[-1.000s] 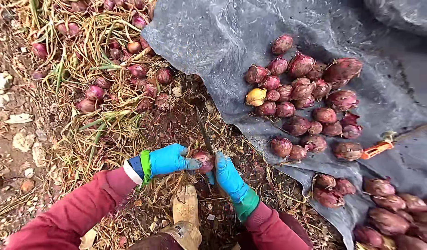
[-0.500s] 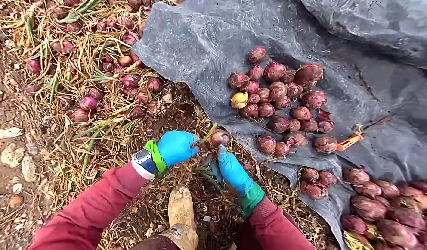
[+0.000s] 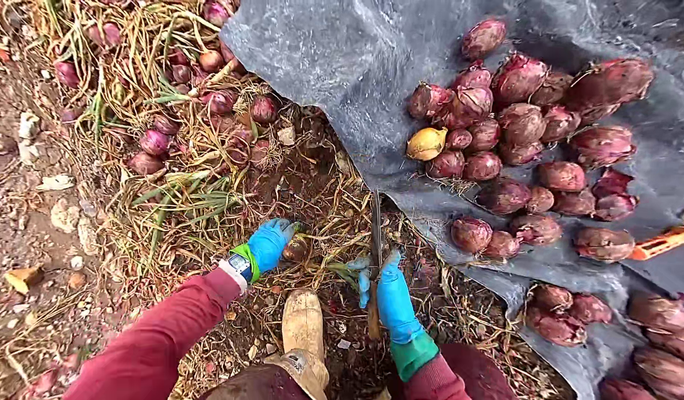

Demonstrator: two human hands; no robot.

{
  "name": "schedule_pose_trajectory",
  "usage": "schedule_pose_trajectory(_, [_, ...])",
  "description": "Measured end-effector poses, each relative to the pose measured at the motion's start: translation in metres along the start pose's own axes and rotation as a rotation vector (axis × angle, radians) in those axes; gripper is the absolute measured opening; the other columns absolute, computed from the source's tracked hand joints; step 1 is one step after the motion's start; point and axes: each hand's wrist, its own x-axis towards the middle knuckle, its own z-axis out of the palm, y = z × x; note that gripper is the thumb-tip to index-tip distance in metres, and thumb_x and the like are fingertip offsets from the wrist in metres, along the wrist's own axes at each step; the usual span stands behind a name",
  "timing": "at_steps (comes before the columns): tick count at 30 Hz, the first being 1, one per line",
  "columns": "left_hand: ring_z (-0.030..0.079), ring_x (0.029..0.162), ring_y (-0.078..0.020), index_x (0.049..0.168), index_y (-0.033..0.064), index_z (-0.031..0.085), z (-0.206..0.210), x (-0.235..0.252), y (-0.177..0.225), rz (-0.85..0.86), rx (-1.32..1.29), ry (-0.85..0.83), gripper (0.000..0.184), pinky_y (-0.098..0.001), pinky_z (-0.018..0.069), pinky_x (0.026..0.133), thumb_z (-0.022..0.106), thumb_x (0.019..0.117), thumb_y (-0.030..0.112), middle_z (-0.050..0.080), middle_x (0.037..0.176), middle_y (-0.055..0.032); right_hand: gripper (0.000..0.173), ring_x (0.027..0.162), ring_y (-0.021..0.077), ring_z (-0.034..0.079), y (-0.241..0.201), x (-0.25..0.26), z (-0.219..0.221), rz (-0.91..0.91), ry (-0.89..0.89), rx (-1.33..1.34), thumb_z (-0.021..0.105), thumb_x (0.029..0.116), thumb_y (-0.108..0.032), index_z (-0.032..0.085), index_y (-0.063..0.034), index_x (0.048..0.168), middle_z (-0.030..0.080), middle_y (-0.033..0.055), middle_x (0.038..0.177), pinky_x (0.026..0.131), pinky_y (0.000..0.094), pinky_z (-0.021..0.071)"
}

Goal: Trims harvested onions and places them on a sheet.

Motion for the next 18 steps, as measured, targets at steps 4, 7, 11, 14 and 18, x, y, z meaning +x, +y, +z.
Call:
schedule_pose_trajectory(4, [0.066, 0.118, -0.0387, 0.131, 0.0147, 0.068, 0.015, -0.031, -0.019, -0.438, -0.207, -0.006, 0.042, -0.0644, 0.0544, 0.096, 0.073, 0.0953, 0.036, 0.067, 0.13, -0.0166, 0.103, 0.042, 0.0232, 0.058, 0.016, -0.017, 0.0, 0.089, -0.02, 0.075, -0.006, 0.0962, -0.073, 0.068, -0.0026, 0.11, 0.059, 0.0128, 0.057, 0.04, 0.0379, 0.0535])
schedule_pose_trajectory(7, [0.07, 0.11, -0.0348, 0.119, 0.0162, 0.073, 0.002, -0.046, -0.009, -0.495, -0.338, -0.019, 0.041, -0.0652, 0.0544, 0.094, 0.068, 0.0964, 0.051, 0.073, 0.118, -0.012, 0.104, 0.042, 0.025, 0.055, 0.029, -0.016, 0.001, 0.219, 0.016, 0.149, -0.01, 0.0948, -0.073, 0.065, -0.0034, 0.11, 0.056, 0.0139, 0.056, 0.04, 0.04, 0.0521])
schedule_pose_trajectory(11, [0.072, 0.102, -0.0247, 0.115, 0.0203, 0.074, -0.056, -0.076, 0.03, -0.267, -0.503, 0.066, 0.055, -0.0572, 0.0566, 0.094, 0.084, 0.0784, 0.06, 0.076, 0.106, -0.0054, 0.103, 0.042, 0.0218, 0.054, 0.035, -0.027, 0.013, 0.147, -0.174, 0.111, -0.003, 0.0956, -0.076, 0.067, -0.0023, 0.115, 0.056, 0.0112, 0.057, 0.041, 0.0376, 0.0519])
schedule_pose_trajectory(14, [0.072, 0.093, -0.0215, 0.111, 0.018, 0.075, -0.098, -0.09, 0.057, -0.006, -0.512, 0.084, 0.052, -0.0526, 0.0583, 0.087, 0.076, 0.085, 0.064, 0.075, 0.096, -0.0045, 0.085, 0.044, 0.0175, 0.057, 0.003, -0.034, 0.033, -0.126, -0.349, 0.092, 0.047, 0.0882, -0.083, 0.069, -0.0016, 0.103, 0.059, 0.0055, 0.06, 0.044, 0.0343, 0.0543])
schedule_pose_trajectory(18, [0.065, 0.071, -0.012, 0.095, 0.0117, 0.072, -0.105, -0.089, 0.064, 0.163, -0.724, -0.066, 0.045, -0.0371, 0.055, 0.068, 0.069, 0.0944, 0.057, 0.067, 0.077, -0.0016, 0.088, 0.043, 0.0196, 0.059, -0.033, -0.025, 0.051, -0.296, -0.262, 0.017, 0.042, 0.0793, -0.093, 0.063, -0.0081, 0.088, 0.06, 0.0074, 0.058, 0.043, 0.0359, 0.0552])
